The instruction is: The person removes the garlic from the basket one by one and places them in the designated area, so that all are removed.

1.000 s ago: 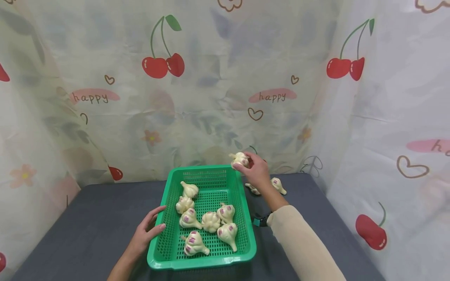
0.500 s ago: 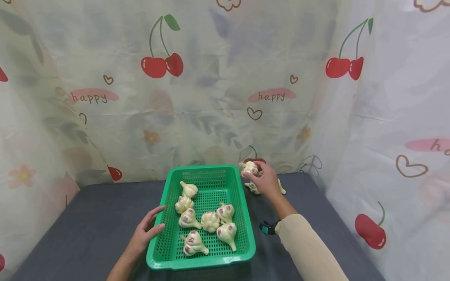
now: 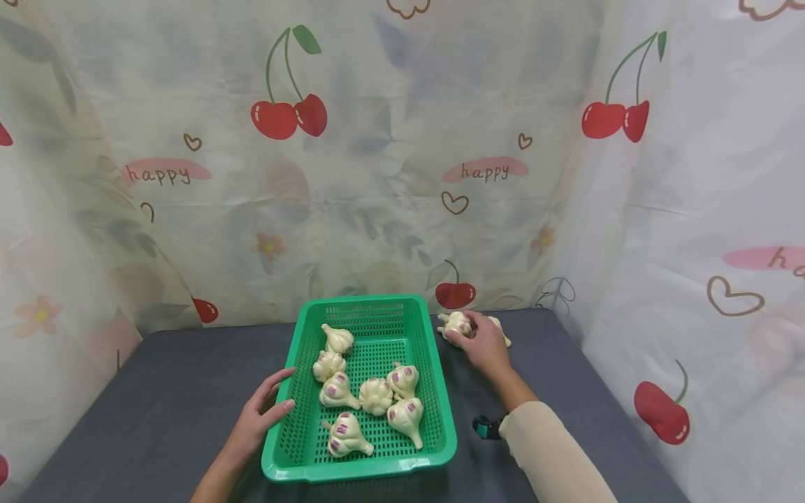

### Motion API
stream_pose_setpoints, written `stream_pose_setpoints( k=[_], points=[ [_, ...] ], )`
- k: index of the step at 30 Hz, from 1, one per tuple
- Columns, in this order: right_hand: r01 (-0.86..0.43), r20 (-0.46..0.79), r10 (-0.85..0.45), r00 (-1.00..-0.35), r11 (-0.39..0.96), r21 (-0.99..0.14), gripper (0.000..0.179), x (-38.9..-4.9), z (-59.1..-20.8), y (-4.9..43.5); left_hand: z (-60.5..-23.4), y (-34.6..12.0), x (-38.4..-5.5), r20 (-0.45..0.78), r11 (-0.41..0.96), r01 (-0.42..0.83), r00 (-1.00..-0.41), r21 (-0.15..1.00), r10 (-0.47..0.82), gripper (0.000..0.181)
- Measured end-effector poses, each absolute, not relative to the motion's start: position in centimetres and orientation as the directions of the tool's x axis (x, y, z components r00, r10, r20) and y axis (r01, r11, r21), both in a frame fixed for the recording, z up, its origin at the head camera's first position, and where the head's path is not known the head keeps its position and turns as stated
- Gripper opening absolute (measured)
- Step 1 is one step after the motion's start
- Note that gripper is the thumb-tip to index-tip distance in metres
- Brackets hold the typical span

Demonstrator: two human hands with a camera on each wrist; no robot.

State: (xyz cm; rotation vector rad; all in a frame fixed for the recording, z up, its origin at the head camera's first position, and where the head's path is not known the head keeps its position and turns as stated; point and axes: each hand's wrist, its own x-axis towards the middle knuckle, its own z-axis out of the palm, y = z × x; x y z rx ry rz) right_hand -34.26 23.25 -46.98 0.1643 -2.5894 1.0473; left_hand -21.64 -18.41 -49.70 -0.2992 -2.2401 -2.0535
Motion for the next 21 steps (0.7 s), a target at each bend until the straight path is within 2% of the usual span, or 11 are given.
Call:
stream_pose_setpoints(
  k=[11, 21],
  points=[
    [-0.213, 0.293, -0.028, -0.956, 0.753, -0.622, 0.067, -34.1, -49.9, 24.5, -49.8, -18.5, -21.6, 0.194, 0.085, 0.201, -0.978, 0.976, 0.081, 0.051],
    [-0.214, 0.231, -0.087, -0.969, 0.762, -0.611, 0.067, -33.9, -50.9, 25.0, -49.9, -18.6, -21.7, 0.218, 0.077, 0.225, -0.972, 0.971, 0.09, 0.051]
  ],
)
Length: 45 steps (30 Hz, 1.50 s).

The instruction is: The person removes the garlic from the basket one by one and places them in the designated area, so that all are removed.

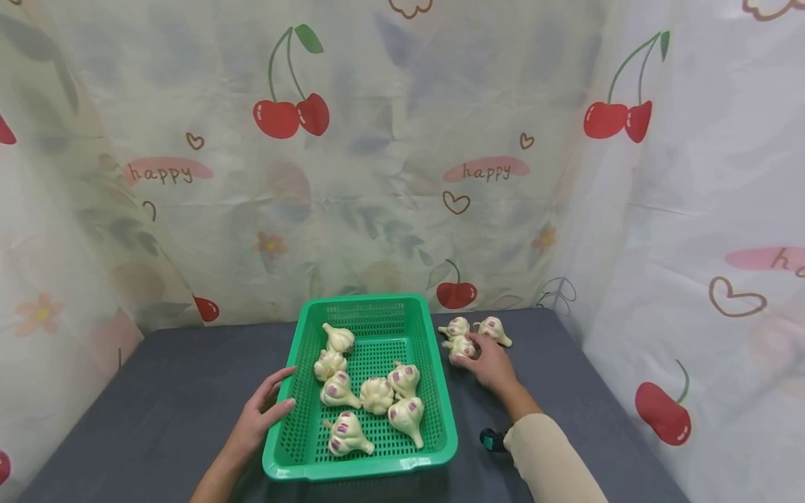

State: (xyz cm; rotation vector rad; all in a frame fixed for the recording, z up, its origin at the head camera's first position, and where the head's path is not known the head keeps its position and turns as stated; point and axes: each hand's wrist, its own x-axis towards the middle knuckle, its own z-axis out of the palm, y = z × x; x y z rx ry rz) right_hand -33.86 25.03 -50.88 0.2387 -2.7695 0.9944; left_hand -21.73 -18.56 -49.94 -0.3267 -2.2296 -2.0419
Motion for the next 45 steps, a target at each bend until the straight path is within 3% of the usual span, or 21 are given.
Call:
stream_pose_setpoints(
  k=[13, 19, 29, 35, 45],
  points=[
    [-0.233, 0.225, -0.117, -0.967, 0.756, -0.611, 0.068, -34.0, -51.4, 25.5, -50.1, -18.7, -21.9, 0.216, 0.068, 0.224, -0.971, 0.972, 0.1, 0.051],
    [-0.235, 0.27, -0.069, -0.96, 0.721, -0.652, 0.064, -33.9, -50.8, 25.6, -50.1, -18.7, -21.8, 0.203, 0.058, 0.209, -0.974, 0.976, 0.096, 0.051],
    [-0.257, 0.332, -0.031, -0.943, 0.702, -0.664, 0.056, -34.5, -47.1, 25.1, -50.0, -18.6, -21.7, 0.228, 0.062, 0.234, -0.969, 0.97, 0.094, 0.051],
    [-0.239, 0.314, -0.028, -0.949, 0.713, -0.659, 0.061, -35.0, -44.9, 24.1, -50.0, -18.7, -21.7, 0.221, 0.066, 0.228, -0.971, 0.972, 0.089, 0.051],
    [-0.323, 0.337, -0.11, -0.935, 0.653, -0.685, 0.067, -35.9, -41.7, 21.3, -50.0, -18.6, -21.7, 0.206, 0.076, 0.212, -0.975, 0.974, 0.083, 0.051]
  ],
)
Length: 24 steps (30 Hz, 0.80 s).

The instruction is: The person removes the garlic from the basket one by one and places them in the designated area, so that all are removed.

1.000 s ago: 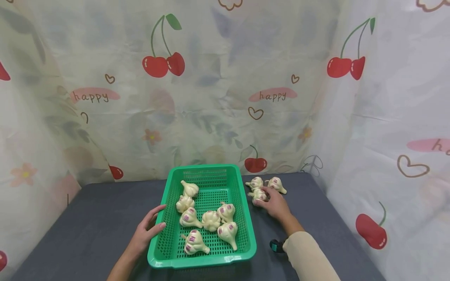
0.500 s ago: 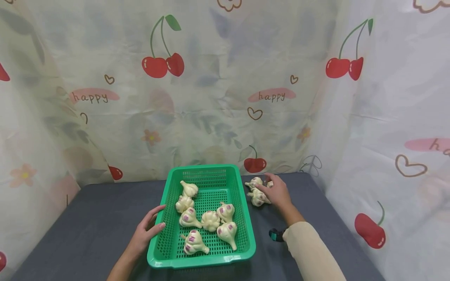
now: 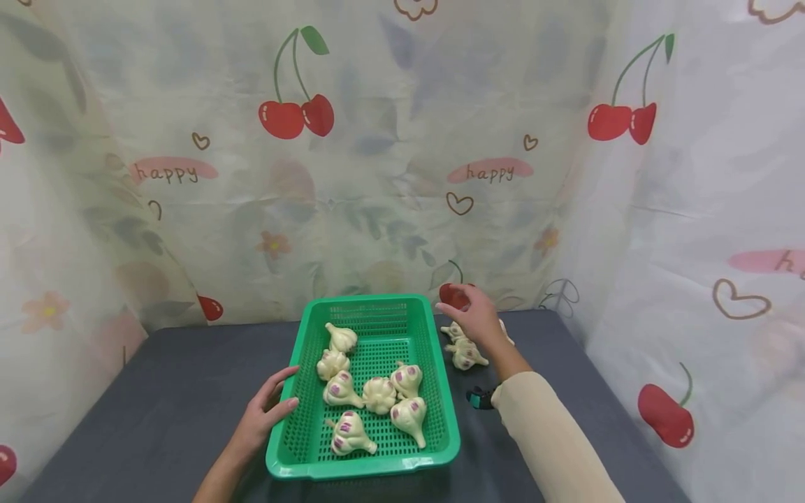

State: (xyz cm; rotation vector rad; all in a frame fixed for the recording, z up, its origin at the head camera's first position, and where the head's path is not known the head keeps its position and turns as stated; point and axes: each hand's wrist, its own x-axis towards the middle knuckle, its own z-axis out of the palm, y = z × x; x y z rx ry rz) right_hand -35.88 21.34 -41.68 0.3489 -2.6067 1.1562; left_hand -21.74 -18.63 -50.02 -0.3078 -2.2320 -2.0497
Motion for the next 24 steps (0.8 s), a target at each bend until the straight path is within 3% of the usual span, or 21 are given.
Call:
stream_pose_setpoints(
  k=[17, 24],
  points=[
    [-0.447, 0.325, -0.307, -0.894, 0.564, -0.695, 0.058, -35.1, -39.6, 15.8, -50.0, -18.5, -21.9, 0.209, 0.058, 0.214, -0.975, 0.975, 0.081, 0.052],
    [-0.472, 0.245, -0.44, -0.864, 0.538, -0.698, 0.06, -34.7, -39.4, 13.8, -50.1, -18.6, -21.9, 0.208, 0.051, 0.212, -0.975, 0.976, 0.084, 0.052]
  ],
)
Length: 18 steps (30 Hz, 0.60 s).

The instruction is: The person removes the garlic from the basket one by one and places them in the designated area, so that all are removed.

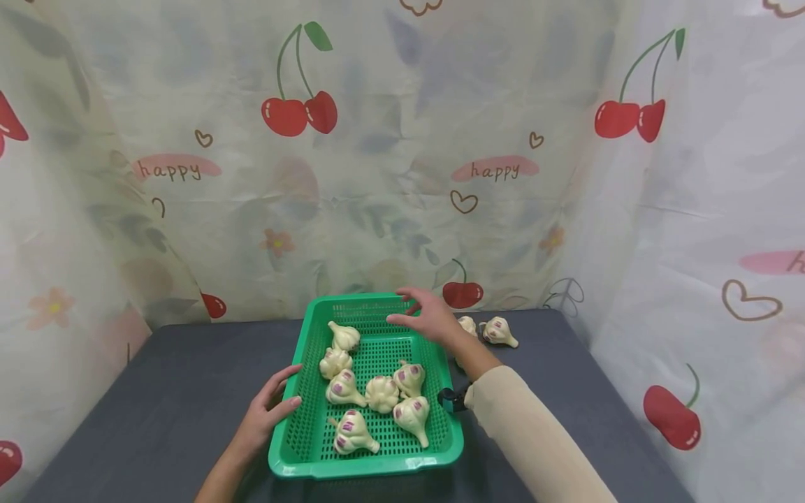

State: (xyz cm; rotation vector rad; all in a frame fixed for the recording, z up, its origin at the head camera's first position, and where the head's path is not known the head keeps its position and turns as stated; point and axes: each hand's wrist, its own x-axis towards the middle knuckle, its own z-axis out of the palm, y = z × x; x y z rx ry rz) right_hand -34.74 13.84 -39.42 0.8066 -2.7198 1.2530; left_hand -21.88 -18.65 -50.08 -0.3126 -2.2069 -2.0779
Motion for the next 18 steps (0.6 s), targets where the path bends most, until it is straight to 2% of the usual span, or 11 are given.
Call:
stream_pose_setpoints(
  k=[8, 18],
  points=[
    [-0.491, 0.101, -0.611, -0.785, 0.515, -0.702, 0.064, -34.5, -39.5, 12.3, -50.0, -18.6, -21.8, 0.204, 0.059, 0.209, -0.976, 0.976, 0.082, 0.052],
    [-0.438, -0.114, -0.701, -0.704, 0.554, -0.708, 0.061, -34.3, -40.7, 11.0, -50.0, -18.5, -21.7, 0.192, 0.052, 0.197, -0.978, 0.979, 0.076, 0.051]
  ],
)
